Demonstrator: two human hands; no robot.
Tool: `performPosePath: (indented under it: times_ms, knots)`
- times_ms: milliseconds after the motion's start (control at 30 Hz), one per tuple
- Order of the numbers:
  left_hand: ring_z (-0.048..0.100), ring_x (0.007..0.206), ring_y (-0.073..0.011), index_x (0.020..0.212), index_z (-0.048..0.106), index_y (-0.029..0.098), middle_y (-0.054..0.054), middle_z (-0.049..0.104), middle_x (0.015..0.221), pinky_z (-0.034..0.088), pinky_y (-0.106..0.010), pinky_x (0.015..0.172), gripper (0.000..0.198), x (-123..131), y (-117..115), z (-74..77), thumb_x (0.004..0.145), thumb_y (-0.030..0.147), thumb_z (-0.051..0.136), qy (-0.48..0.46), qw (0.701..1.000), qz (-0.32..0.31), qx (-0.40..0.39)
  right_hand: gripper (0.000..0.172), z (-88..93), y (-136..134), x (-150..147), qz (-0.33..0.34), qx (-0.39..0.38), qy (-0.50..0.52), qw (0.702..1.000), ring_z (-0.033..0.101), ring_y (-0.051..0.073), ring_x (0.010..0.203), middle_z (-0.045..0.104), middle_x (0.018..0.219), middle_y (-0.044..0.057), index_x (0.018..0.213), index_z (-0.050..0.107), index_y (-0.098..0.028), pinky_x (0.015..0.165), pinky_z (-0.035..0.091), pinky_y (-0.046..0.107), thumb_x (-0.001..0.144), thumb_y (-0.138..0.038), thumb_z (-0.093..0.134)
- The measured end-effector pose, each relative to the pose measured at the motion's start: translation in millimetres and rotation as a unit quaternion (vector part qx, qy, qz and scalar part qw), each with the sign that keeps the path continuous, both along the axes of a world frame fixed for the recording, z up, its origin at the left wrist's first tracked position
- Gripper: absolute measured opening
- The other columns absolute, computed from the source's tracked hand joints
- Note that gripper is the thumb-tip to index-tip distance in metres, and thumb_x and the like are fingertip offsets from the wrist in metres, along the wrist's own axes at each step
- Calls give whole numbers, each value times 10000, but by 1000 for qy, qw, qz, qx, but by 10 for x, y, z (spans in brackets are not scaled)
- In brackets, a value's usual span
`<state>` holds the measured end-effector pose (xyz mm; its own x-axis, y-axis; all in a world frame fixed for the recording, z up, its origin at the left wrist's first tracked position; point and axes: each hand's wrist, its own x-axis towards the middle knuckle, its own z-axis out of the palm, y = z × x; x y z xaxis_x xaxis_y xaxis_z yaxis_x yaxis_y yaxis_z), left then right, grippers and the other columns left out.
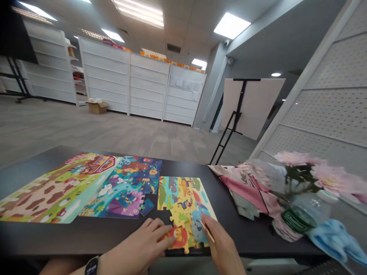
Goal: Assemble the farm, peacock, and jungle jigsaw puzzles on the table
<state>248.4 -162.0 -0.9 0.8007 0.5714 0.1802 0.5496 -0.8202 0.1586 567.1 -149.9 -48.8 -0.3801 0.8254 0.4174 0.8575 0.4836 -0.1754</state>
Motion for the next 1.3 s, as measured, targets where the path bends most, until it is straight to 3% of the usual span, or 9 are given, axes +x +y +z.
performPosePath:
  times_ms: [67, 200, 333, 533, 700, 833, 933, 1133, 1300]
  knots:
    - [574, 1080, -252, 1345, 473, 264, -50, 638, 1248, 479, -387, 924, 346, -13, 36, 58, 1017, 179, 542, -10, 1000, -1, -11, 447, 120, 123, -88, -40, -58, 13, 997, 523, 253, 1359, 564, 1471, 78, 1455, 515, -263, 1133, 453, 428, 1024, -315, 410]
    - [562, 1143, -229, 1430, 406, 226, -67, 616, 1296, 454, -351, 1021, 489, 19, 149, 157, 981, 40, 464, -55, 998, 1, -20, 643, 338, 199, -143, -16, -160, -25, 987, 227, 305, 1522, 278, 1651, 69, 1579, 292, -307, 1221, 217, 589, 998, -520, 465]
    - [543, 1186, -223, 1419, 405, 187, -73, 595, 1337, 426, -336, 1065, 493, 142, 225, 156, 960, 11, 434, -93, 996, 8, -5, 690, 364, -11, 33, 6, -176, -62, 982, 124, 326, 1538, 144, 1682, 40, 1591, 209, -358, 1217, 188, 611, 987, -544, 484]
    - [598, 1056, -260, 1134, 562, 204, -65, 642, 1176, 506, -374, 854, 119, 380, 144, 22, 1027, 234, 519, -26, 997, -43, 67, 828, 138, -228, 121, -8, -137, -153, 979, 190, 370, 1516, 180, 1668, 69, 1589, 198, -368, 1176, 285, 632, 905, -460, 655]
    - [624, 988, -225, 1088, 569, 216, -39, 665, 1113, 479, -329, 762, 87, 356, 107, 141, 1038, 277, 534, -14, 993, -81, 80, 999, 152, -157, 7, 18, -92, -151, 984, 95, 441, 1511, 110, 1674, 117, 1602, 175, -310, 1123, 333, 678, 808, -488, 755]
    - [645, 1030, -194, 1144, 566, 232, -13, 688, 1173, 467, -297, 767, 159, 254, 66, 239, 1094, 279, 423, -16, 993, -109, 32, 835, 161, -66, -71, 64, -88, -181, 977, 157, 444, 1506, 199, 1662, 71, 1579, 224, -395, 1079, 321, 747, 881, -519, 665]
    - [634, 1115, -187, 1235, 540, 238, -7, 671, 1264, 484, -281, 841, 194, 199, 77, 267, 1094, 243, 407, -24, 992, -120, -8, 772, 41, -36, -30, 75, -57, -199, 975, 274, 421, 1484, 297, 1634, 52, 1570, 249, -412, 1062, 382, 713, 902, -381, 635]
    - [447, 1372, -245, 1359, 478, 187, -89, 534, 1451, 369, -392, 1136, 345, 314, 436, 224, 1028, 108, 417, -94, 995, -8, -5, 920, -246, -113, 98, 70, 42, -249, 965, 355, 404, 1453, 344, 1618, 21, 1555, 312, -409, 1051, 450, 609, 742, -48, 548]
    - [353, 1410, -387, 1298, 528, 250, -86, 508, 1460, 295, -626, 1127, 338, 467, 602, 16, 983, 370, 556, -73, 996, 48, -34, 897, -199, -198, 105, 77, 80, -259, 959, 411, 359, 1430, 401, 1588, 2, 1547, 335, -405, 1039, 487, 522, 765, 7, 480]
